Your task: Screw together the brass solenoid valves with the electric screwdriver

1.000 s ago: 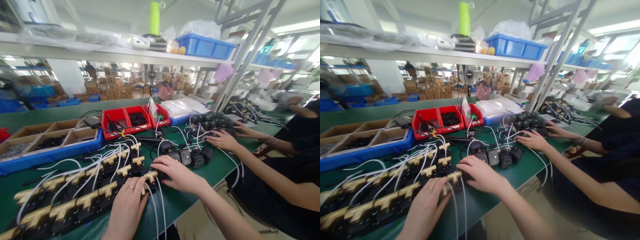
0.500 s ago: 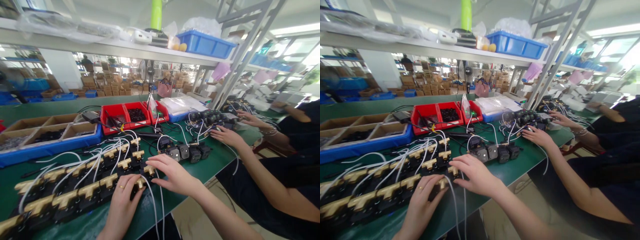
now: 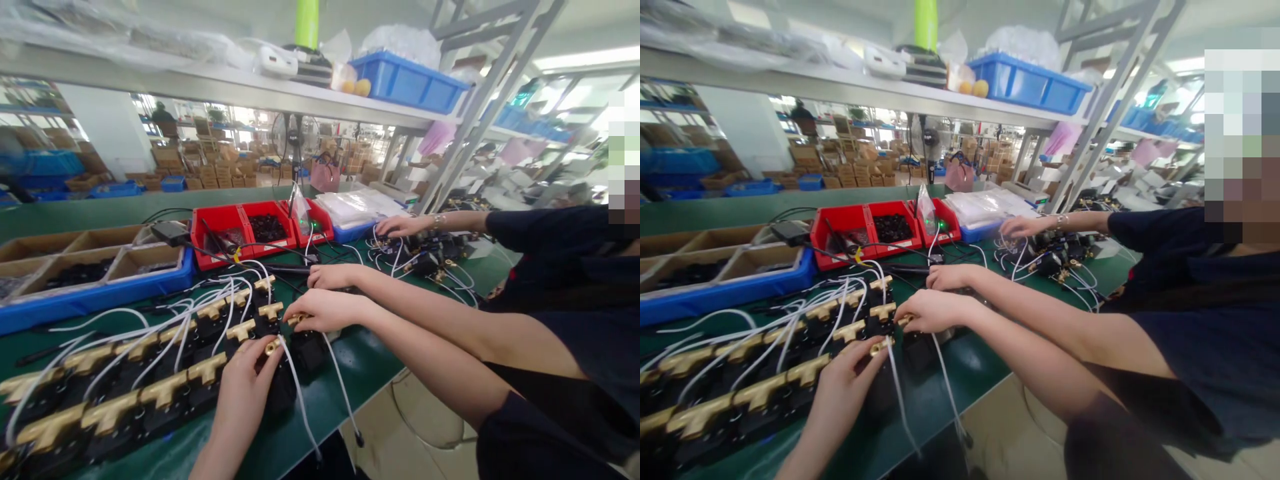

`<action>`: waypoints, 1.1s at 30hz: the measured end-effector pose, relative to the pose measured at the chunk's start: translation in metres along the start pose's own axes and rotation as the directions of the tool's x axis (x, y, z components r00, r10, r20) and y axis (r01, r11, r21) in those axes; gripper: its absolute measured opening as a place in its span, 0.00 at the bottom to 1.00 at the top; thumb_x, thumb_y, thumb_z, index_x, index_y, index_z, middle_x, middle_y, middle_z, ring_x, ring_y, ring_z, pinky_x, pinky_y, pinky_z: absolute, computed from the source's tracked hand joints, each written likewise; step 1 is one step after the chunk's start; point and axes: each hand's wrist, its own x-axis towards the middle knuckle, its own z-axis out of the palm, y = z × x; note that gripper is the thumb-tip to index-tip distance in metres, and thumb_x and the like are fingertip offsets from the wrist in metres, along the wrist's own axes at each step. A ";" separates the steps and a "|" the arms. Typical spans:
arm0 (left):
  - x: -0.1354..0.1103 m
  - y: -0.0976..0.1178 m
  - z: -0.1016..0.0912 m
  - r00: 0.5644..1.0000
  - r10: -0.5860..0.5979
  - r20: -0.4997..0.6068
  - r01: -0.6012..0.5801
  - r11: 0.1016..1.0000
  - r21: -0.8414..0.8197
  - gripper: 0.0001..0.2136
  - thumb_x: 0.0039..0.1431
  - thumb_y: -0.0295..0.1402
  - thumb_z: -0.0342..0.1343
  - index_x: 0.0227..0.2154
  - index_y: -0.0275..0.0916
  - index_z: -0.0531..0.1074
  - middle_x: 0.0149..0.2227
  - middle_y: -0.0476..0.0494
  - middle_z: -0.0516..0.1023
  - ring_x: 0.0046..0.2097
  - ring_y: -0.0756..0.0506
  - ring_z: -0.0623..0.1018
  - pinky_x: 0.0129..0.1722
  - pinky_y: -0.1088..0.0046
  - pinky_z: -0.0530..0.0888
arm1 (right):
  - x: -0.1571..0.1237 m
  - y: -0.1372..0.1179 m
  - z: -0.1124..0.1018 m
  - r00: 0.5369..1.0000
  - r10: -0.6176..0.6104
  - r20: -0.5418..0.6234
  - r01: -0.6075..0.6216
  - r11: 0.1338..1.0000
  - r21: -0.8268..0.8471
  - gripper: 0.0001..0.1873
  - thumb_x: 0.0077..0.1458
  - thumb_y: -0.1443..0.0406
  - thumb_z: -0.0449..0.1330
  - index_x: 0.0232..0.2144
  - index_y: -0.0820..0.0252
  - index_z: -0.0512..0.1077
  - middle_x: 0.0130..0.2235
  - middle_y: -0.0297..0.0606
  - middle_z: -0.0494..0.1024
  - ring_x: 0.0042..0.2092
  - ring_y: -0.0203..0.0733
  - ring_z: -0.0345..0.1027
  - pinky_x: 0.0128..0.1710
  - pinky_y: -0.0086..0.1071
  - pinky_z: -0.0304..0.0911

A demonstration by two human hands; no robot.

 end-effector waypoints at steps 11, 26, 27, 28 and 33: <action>0.006 0.010 -0.001 0.974 0.195 -0.114 -0.135 0.907 0.399 0.17 0.69 0.44 0.49 0.44 0.38 0.77 0.44 0.35 0.83 0.35 0.37 0.84 0.30 0.64 0.77 | 0.009 0.008 0.014 0.968 0.154 -0.198 -0.165 0.985 -0.042 0.09 0.66 0.65 0.62 0.44 0.67 0.75 0.44 0.41 0.77 0.47 0.43 0.73 0.52 0.43 0.71; -0.027 -0.024 -0.010 0.979 0.201 0.022 -0.198 0.974 -0.109 0.16 0.64 0.43 0.59 0.53 0.52 0.77 0.43 0.47 0.80 0.42 0.47 0.84 0.41 0.75 0.82 | -0.033 -0.001 0.022 0.990 -0.049 -0.130 0.048 0.999 -0.015 0.25 0.58 0.63 0.70 0.56 0.60 0.74 0.50 0.41 0.79 0.52 0.46 0.73 0.54 0.36 0.65; -0.024 -0.026 -0.008 0.986 0.155 0.060 -0.143 0.976 -0.166 0.16 0.63 0.43 0.60 0.53 0.52 0.78 0.44 0.47 0.81 0.42 0.46 0.84 0.41 0.74 0.82 | -0.033 0.000 0.020 0.992 -0.053 -0.116 0.052 0.999 -0.006 0.24 0.58 0.63 0.70 0.56 0.60 0.74 0.49 0.40 0.80 0.51 0.45 0.74 0.55 0.36 0.64; -0.023 -0.027 -0.006 0.989 0.124 0.080 -0.107 0.975 -0.197 0.16 0.63 0.43 0.60 0.52 0.51 0.78 0.45 0.46 0.81 0.44 0.45 0.84 0.42 0.73 0.82 | -0.033 0.001 0.020 0.993 -0.048 -0.112 0.048 0.999 -0.001 0.24 0.58 0.63 0.70 0.55 0.60 0.74 0.50 0.40 0.80 0.52 0.45 0.74 0.57 0.37 0.64; -0.023 -0.025 0.011 0.986 0.165 -0.004 -0.165 0.985 -0.058 0.17 0.67 0.39 0.55 0.56 0.46 0.73 0.53 0.42 0.79 0.54 0.42 0.80 0.55 0.61 0.79 | -0.041 -0.004 0.030 0.973 0.011 -0.232 -0.013 1.000 -0.008 0.23 0.57 0.72 0.66 0.55 0.61 0.74 0.52 0.44 0.79 0.55 0.50 0.73 0.64 0.53 0.58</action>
